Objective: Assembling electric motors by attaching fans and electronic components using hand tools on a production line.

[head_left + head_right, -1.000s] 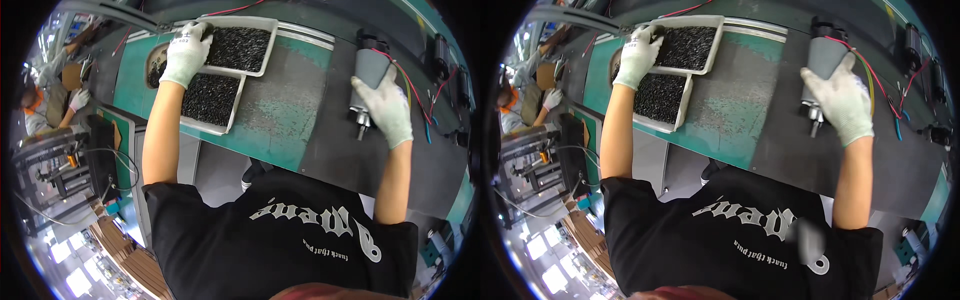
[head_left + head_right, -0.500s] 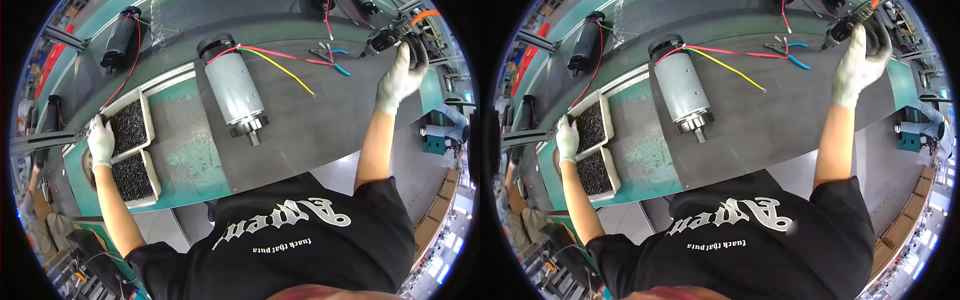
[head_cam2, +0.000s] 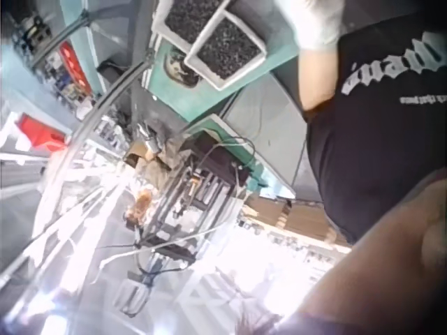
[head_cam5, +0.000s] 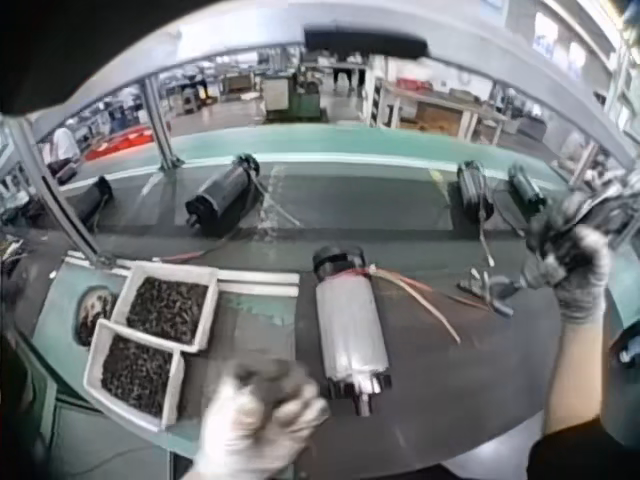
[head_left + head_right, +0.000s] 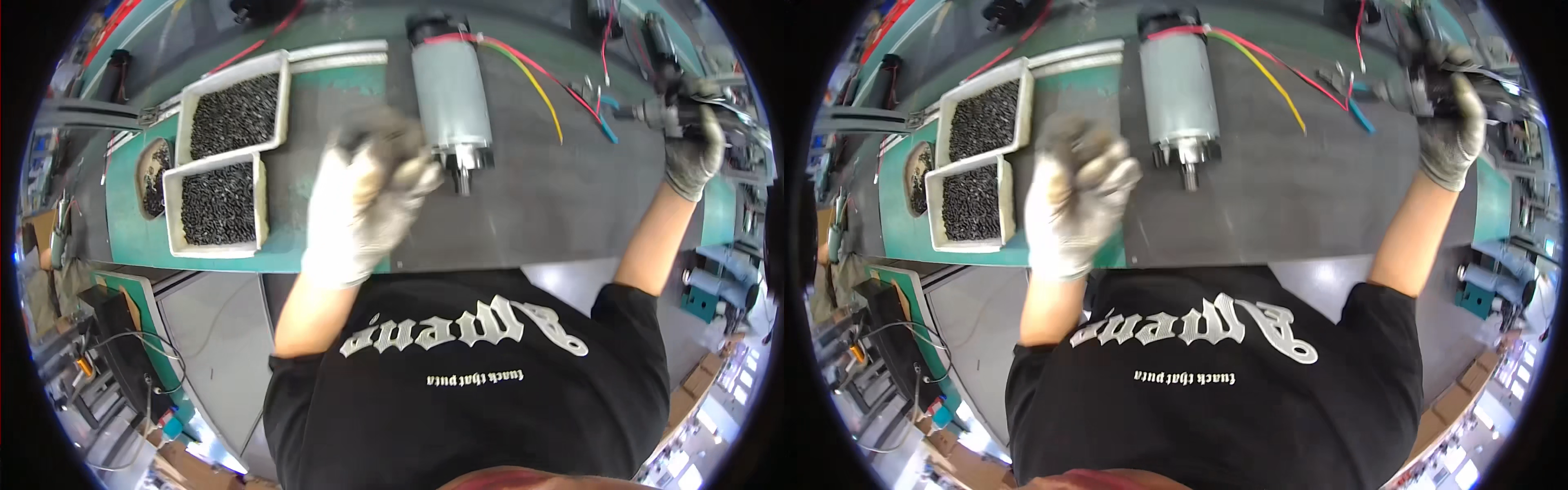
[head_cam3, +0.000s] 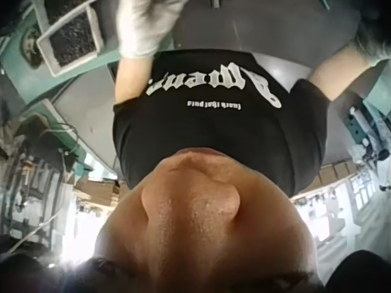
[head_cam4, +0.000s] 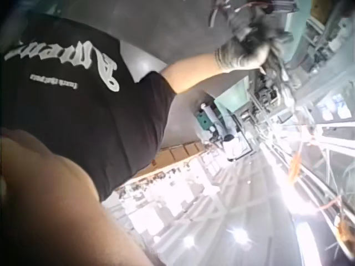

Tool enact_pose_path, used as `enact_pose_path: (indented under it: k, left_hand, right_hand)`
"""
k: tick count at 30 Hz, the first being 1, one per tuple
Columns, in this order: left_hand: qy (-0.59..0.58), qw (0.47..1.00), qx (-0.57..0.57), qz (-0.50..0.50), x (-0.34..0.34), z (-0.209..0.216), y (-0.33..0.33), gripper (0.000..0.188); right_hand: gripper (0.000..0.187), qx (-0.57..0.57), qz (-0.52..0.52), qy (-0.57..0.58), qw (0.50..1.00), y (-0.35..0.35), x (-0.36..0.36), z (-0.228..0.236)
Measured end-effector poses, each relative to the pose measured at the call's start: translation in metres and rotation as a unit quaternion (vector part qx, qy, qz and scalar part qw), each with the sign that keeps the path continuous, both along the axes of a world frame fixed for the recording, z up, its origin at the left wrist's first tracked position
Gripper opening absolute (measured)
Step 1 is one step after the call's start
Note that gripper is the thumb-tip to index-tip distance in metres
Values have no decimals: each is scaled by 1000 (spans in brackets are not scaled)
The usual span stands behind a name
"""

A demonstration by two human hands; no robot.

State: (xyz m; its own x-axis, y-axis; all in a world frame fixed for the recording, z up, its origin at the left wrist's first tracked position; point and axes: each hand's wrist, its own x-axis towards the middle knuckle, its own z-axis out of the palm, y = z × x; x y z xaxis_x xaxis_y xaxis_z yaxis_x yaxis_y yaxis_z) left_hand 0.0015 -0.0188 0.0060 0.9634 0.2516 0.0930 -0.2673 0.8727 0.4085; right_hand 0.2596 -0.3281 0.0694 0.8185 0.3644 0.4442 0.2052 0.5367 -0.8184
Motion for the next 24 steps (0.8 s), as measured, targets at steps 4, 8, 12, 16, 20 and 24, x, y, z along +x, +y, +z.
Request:
enact_pose_path:
  k: [4,8,12,16,20,24]
  left_hand:
    - [-76,990,-67,-94,35,-26,-44,30]
    - [-28,996,-33,-78,39,-22,-58,31]
    - [13,999,-36,-39,32,-15,-63,30]
    - [160,947,255,111,15,-22,-59,28]
    - [96,928,-127,-337,-8,-44,-54,37]
    - [272,947,-57,-162,-15,-39,-72,40]
  right_hand:
    - [38,183,-163,-2,970,116,-116,25]
    - [44,212,-229,-82,947,83,-128,-18]
    - [46,113,-117,-115,980,84,-131,-15]
    - [43,158,49,44,985,132,-139,25]
    - [31,162,332,160,916,103,-130,-5]
    - [32,216,258,121,934,103,-123,-24]
